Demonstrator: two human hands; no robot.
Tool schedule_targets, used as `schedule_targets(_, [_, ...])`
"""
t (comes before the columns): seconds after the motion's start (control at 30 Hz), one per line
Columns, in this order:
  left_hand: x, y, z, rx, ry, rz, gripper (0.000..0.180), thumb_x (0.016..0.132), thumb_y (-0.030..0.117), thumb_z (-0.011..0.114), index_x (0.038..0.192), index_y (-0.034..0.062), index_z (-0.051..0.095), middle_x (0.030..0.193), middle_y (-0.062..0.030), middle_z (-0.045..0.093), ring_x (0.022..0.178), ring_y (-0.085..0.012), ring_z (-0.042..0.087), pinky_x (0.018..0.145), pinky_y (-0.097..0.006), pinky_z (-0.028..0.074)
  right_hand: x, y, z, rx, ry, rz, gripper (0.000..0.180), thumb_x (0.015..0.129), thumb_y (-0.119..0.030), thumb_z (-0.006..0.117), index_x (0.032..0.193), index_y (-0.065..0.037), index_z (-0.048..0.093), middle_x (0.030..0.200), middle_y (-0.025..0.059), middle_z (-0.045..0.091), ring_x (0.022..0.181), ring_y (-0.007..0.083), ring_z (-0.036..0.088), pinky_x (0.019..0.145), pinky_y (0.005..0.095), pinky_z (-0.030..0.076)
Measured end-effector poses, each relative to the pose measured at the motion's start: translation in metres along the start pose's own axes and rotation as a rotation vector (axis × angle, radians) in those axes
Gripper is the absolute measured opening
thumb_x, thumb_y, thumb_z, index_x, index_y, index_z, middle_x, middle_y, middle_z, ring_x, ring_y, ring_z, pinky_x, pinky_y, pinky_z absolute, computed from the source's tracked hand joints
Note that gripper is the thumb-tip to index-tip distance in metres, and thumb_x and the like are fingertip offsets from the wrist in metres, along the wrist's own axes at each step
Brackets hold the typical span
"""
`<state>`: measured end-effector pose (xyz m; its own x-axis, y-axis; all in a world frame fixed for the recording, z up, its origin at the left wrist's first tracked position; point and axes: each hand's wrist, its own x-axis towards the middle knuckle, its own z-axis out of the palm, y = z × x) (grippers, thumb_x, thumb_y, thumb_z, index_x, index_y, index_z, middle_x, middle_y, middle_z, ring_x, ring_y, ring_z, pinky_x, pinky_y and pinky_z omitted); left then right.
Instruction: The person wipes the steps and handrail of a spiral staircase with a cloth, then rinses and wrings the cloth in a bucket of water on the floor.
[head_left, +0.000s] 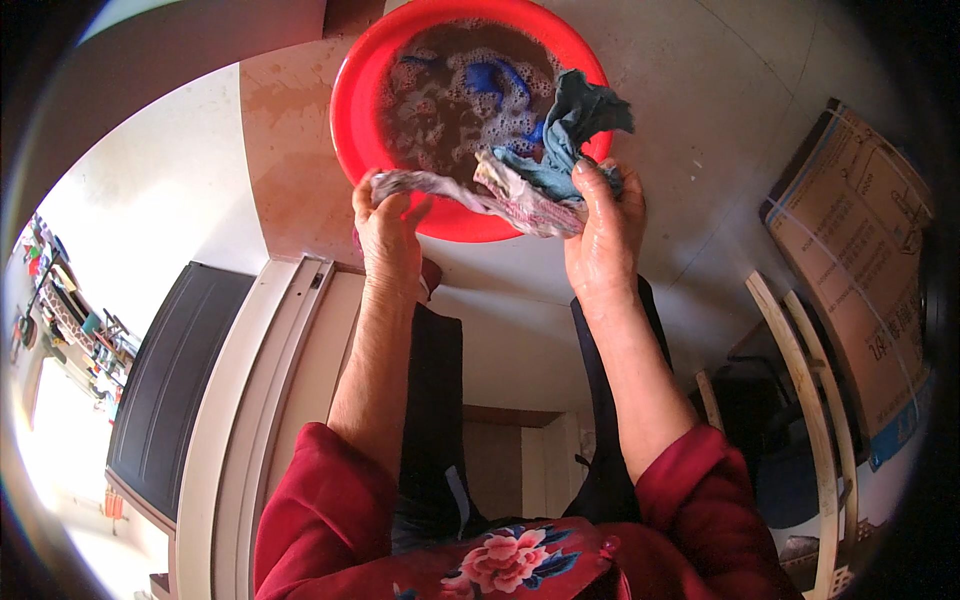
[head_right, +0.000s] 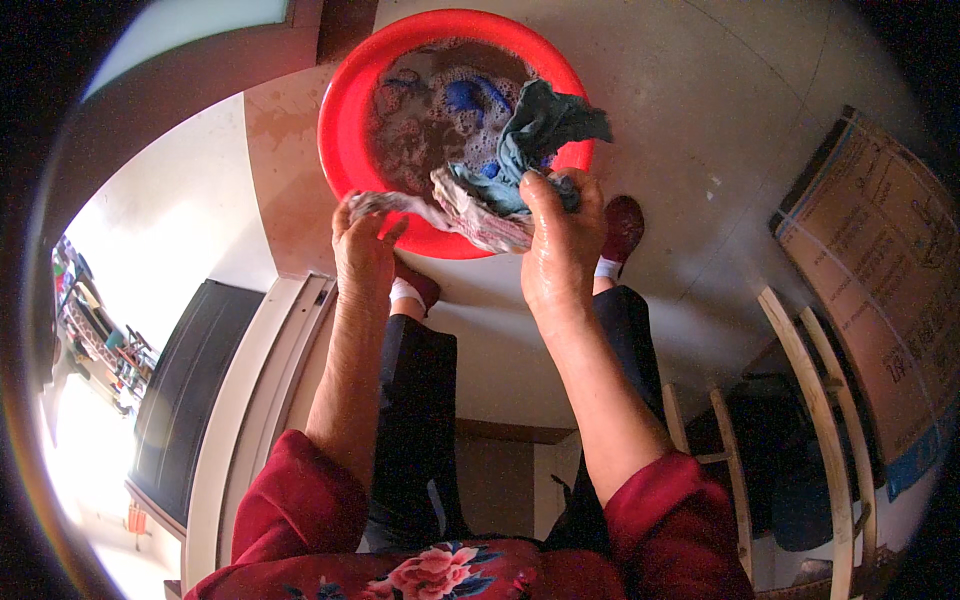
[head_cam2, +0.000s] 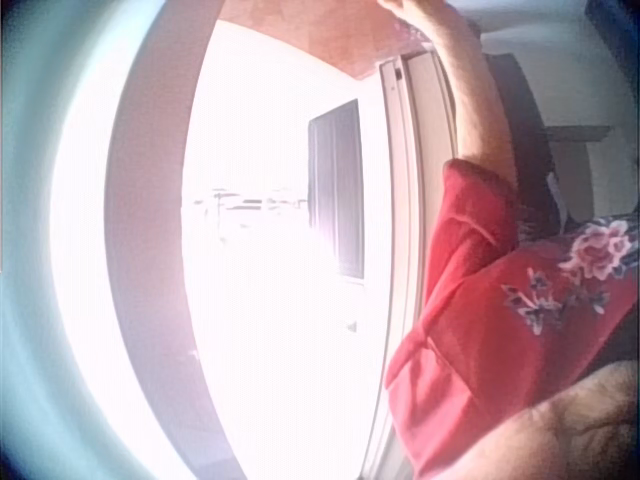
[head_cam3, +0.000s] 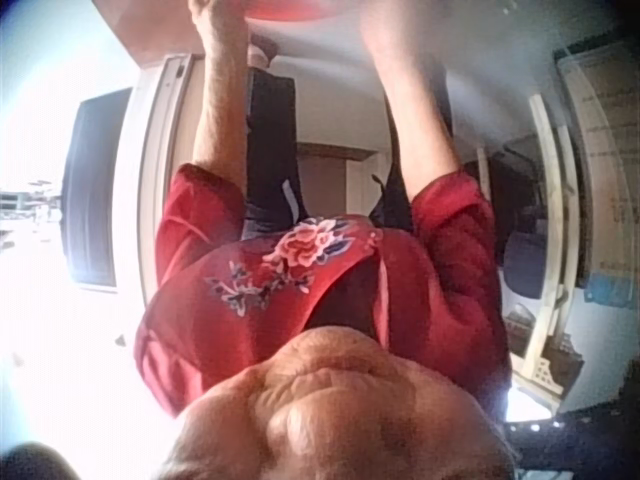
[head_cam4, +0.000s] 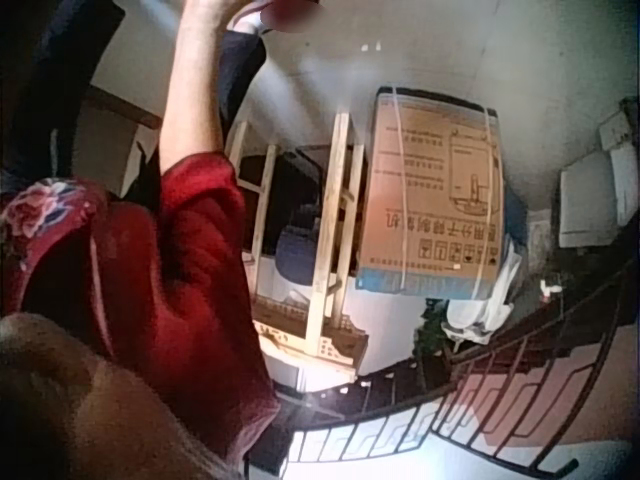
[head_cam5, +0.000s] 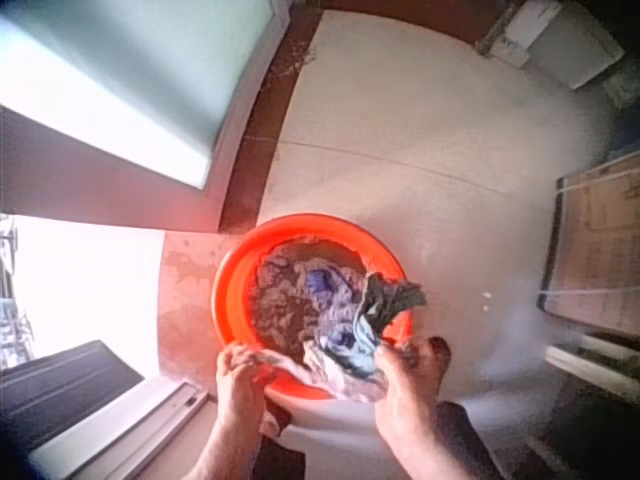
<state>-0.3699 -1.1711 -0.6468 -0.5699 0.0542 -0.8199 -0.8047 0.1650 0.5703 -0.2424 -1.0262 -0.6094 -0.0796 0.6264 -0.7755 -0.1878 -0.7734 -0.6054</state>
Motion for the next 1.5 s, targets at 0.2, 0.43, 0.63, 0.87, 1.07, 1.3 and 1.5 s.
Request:
schedule_targets(0.2, [-0.032, 0.025, 0.042, 0.955, -0.715, 0.834, 0.121, 0.038, 0.028, 0.085, 0.135, 0.0058, 0.017, 0.141, -0.0257, 0.003, 0.132, -0.0380, 0.004, 0.103, -0.053, 0.013, -0.006, -0.003, 0.002, -0.396, -0.070, -0.148, 0.019, 0.069, -0.006, 0.067, 0.082, -0.004, 0.053, 0.077, 0.0005, 0.054, 0.068, 0.0078, 0.050, 0.063, 0.0225, 0.043])
schedule_targets(0.43, [-0.037, 0.014, 0.052, 0.878, -0.864, 0.685, 0.131, 0.036, 0.033, 0.086, 0.137, 0.0034, 0.008, 0.134, -0.0253, 0.027, 0.124, -0.0371, 0.031, 0.101, -0.044, 0.026, -0.013, -0.009, 0.005, -0.528, -0.657, -0.363, 0.015, 0.061, 0.003, 0.057, 0.071, -0.003, 0.047, 0.073, 0.0036, 0.053, 0.070, 0.0106, 0.050, 0.068, 0.0244, 0.042])
schedule_targets(0.63, [-0.046, 0.003, 0.029, 0.658, -1.011, 0.000, 0.098, 0.043, 0.043, 0.085, 0.118, -0.0032, 0.041, 0.102, -0.0106, 0.054, 0.099, -0.0166, 0.049, 0.085, -0.031, 0.041, -0.012, -0.005, -0.003, -0.158, -0.563, -0.122, 0.016, 0.061, 0.003, 0.054, 0.075, -0.003, 0.048, 0.080, 0.0051, 0.053, 0.074, 0.0110, 0.049, 0.071, 0.0245, 0.041])
schedule_targets(0.87, [-0.041, 0.009, 0.031, 0.491, -1.025, -0.094, 0.082, 0.052, 0.028, 0.085, 0.117, 0.0010, 0.043, 0.098, -0.0039, 0.055, 0.090, -0.0118, 0.050, 0.080, -0.027, 0.042, -0.012, -0.009, -0.001, 0.028, -0.321, 0.026, 0.029, 0.061, 0.003, 0.056, 0.090, -0.004, 0.053, 0.084, 0.0037, 0.053, 0.076, 0.0101, 0.049, 0.072, 0.0242, 0.042])
schedule_targets(1.07, [-0.032, 0.007, 0.031, 0.181, -0.737, -0.113, 0.083, 0.066, -0.001, 0.071, 0.135, 0.0124, 0.028, 0.112, -0.0053, 0.053, 0.099, -0.0132, 0.051, 0.081, -0.025, 0.044, -0.006, -0.006, 0.000, -0.332, -0.198, -0.043, 0.052, 0.065, 0.000, 0.063, 0.115, -0.003, 0.048, 0.107, 0.0103, 0.052, 0.096, 0.0184, 0.051, 0.084, 0.0321, 0.041])
schedule_targets(1.3, [0.079, -0.064, 0.003, 0.851, -0.400, 0.681, 0.077, 0.061, -0.012, 0.051, 0.130, 0.0196, 0.038, 0.117, -0.0190, 0.037, 0.105, -0.0359, 0.043, 0.093, -0.035, 0.037, -0.008, -0.004, -0.015, -0.532, -0.252, -0.073, 0.056, 0.073, -0.008, 0.062, 0.124, -0.002, 0.039, 0.133, 0.0153, 0.035, 0.123, 0.0266, 0.034, 0.095, 0.0465, 0.031])
schedule_targets(1.5, [0.100, -0.101, 0.014, 1.813, -0.161, 0.627, 0.060, 0.073, -0.002, 0.046, 0.126, 0.0254, 0.043, 0.107, -0.0207, 0.039, 0.094, -0.0386, 0.048, 0.074, -0.044, 0.048, -0.011, -0.013, -0.022, -0.399, -0.234, 0.029, 0.045, 0.078, -0.005, 0.057, 0.120, 0.002, 0.042, 0.129, 0.0159, 0.038, 0.117, 0.0242, 0.040, 0.094, 0.0360, 0.035])
